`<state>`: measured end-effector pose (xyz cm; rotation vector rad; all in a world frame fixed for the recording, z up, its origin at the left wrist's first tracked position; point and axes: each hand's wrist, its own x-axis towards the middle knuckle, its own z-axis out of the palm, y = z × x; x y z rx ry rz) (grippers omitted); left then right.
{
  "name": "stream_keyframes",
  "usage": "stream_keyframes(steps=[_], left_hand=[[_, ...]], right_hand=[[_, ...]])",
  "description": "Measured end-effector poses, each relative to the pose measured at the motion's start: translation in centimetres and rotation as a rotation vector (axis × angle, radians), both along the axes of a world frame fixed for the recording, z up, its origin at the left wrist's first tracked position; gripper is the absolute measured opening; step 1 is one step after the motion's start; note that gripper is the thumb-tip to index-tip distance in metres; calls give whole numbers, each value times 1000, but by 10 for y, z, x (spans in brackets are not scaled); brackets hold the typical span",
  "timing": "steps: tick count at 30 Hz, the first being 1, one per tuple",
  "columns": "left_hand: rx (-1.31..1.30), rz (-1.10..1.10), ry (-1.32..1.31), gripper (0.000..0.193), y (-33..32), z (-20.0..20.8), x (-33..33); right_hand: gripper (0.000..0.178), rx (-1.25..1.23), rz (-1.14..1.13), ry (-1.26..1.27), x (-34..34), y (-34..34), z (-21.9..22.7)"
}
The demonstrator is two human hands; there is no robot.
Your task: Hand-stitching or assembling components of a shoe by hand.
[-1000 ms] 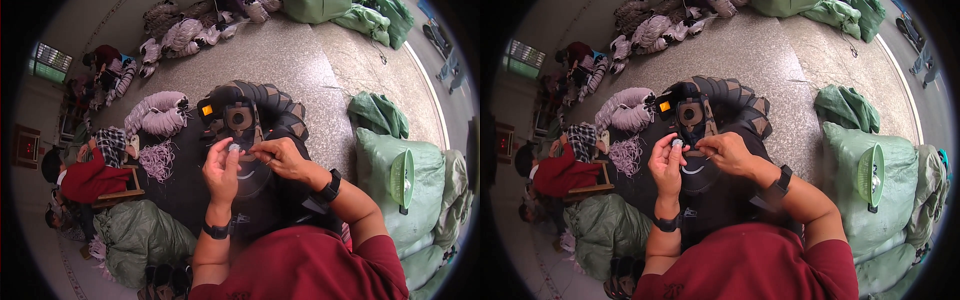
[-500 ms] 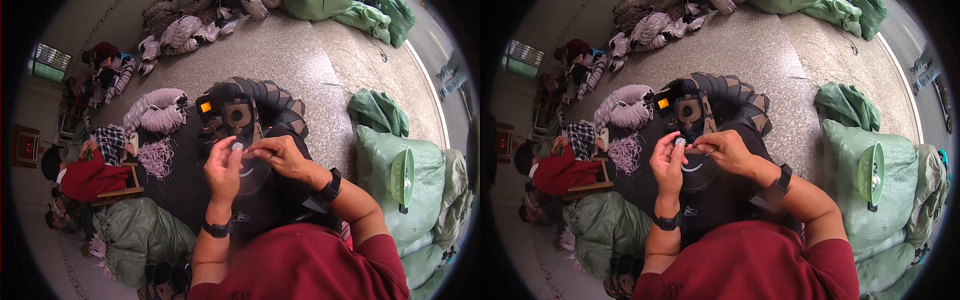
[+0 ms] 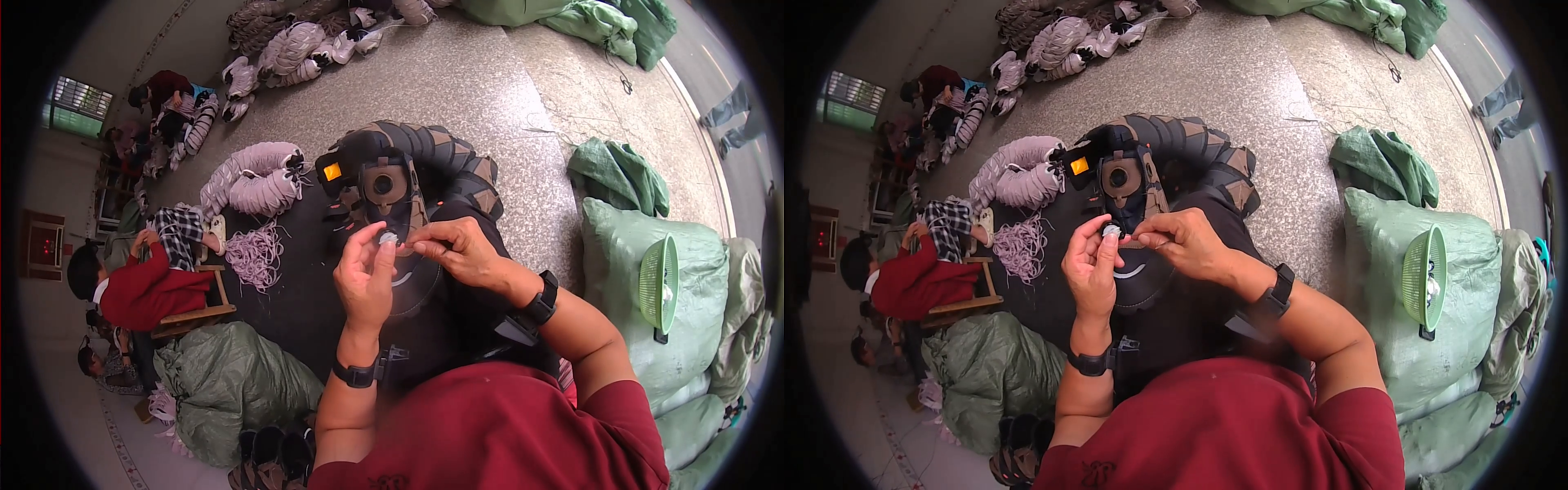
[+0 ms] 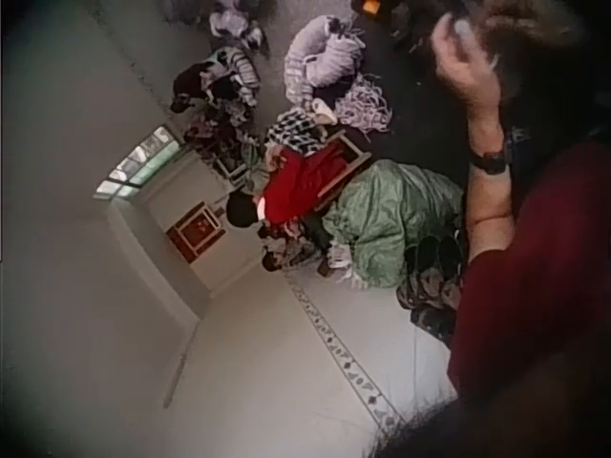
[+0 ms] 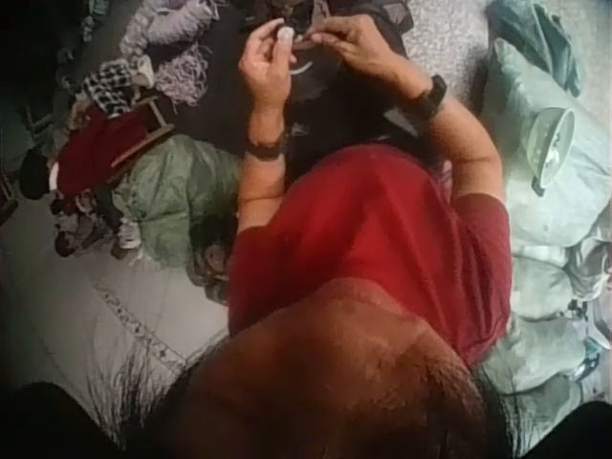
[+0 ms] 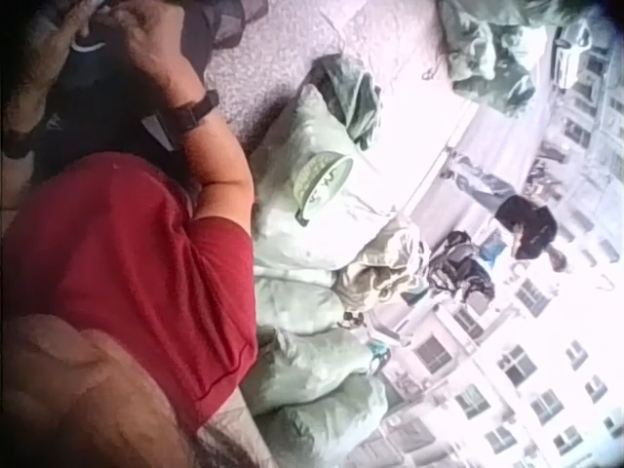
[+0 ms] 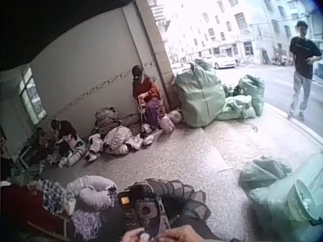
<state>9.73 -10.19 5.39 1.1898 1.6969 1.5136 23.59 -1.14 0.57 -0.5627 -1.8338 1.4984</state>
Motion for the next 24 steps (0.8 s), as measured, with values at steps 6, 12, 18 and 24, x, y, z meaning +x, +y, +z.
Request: stream_keyframes(steps=[6,12,18,24], left_hand=[[0,-4,33,27,-1,-6,-2],[15,-5,56,24,0,-14,-2],[86,-1,133,24,-1,-15,-2],[52,-16,-8,28,-7,-22,-4]], right_hand=[[13,-213,86,79,0,2,-8],[14,-314,113,73,2,-1,-1],[17,-253,101,-20,3,-3,1],[11,-162,56,-56,2,-7,8]])
